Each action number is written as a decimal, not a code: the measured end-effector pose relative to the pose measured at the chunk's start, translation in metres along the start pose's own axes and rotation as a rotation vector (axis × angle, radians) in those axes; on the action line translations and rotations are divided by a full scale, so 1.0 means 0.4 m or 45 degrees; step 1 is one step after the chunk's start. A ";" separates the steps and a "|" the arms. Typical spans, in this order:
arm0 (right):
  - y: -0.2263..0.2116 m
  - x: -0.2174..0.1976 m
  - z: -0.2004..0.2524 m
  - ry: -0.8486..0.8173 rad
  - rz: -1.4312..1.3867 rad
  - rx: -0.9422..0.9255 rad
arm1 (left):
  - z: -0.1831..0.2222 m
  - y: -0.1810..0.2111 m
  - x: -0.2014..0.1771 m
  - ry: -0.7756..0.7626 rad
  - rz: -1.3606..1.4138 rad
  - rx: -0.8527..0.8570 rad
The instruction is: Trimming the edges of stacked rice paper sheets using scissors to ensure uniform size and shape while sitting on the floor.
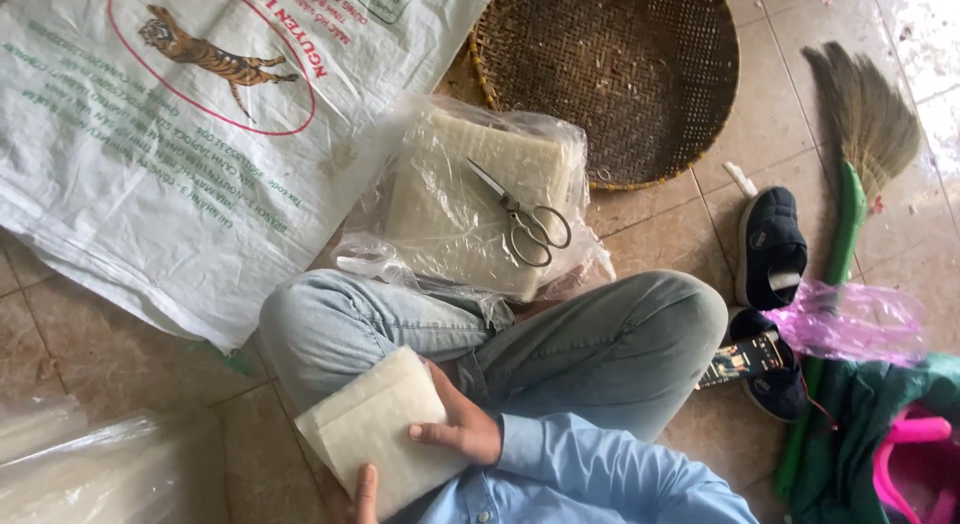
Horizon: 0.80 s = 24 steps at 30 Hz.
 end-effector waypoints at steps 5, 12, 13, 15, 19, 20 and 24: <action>0.009 -0.011 -0.012 0.033 0.148 -0.101 | 0.027 -0.024 0.090 0.144 -0.053 0.267; 0.002 0.009 -0.029 -0.100 -0.006 -0.022 | -0.041 0.140 0.042 -0.151 0.303 -0.241; 0.002 0.014 -0.024 -0.143 -0.071 0.019 | -0.046 0.082 0.036 -0.064 0.174 -0.393; 0.029 0.000 -0.022 -0.058 0.000 -0.017 | 0.015 0.198 0.042 -0.049 0.182 -0.356; 0.080 -0.029 -0.026 0.085 0.256 -0.166 | 0.038 0.286 0.055 -0.117 0.305 -0.116; 0.089 -0.024 -0.028 0.042 0.261 -0.159 | 0.028 0.299 0.041 -0.081 0.324 -0.131; 0.061 -0.019 -0.048 0.025 0.223 -0.135 | 0.031 0.428 0.028 -0.199 0.591 0.295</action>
Point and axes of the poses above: each hand's wrist, its own z-axis away from the middle knuckle, its own x-axis out of the palm, y = z × x, the point moved 9 cm from there along -z, towards the middle knuckle, and after that the axes turned 15 degrees about y, right-handed, at the moved point
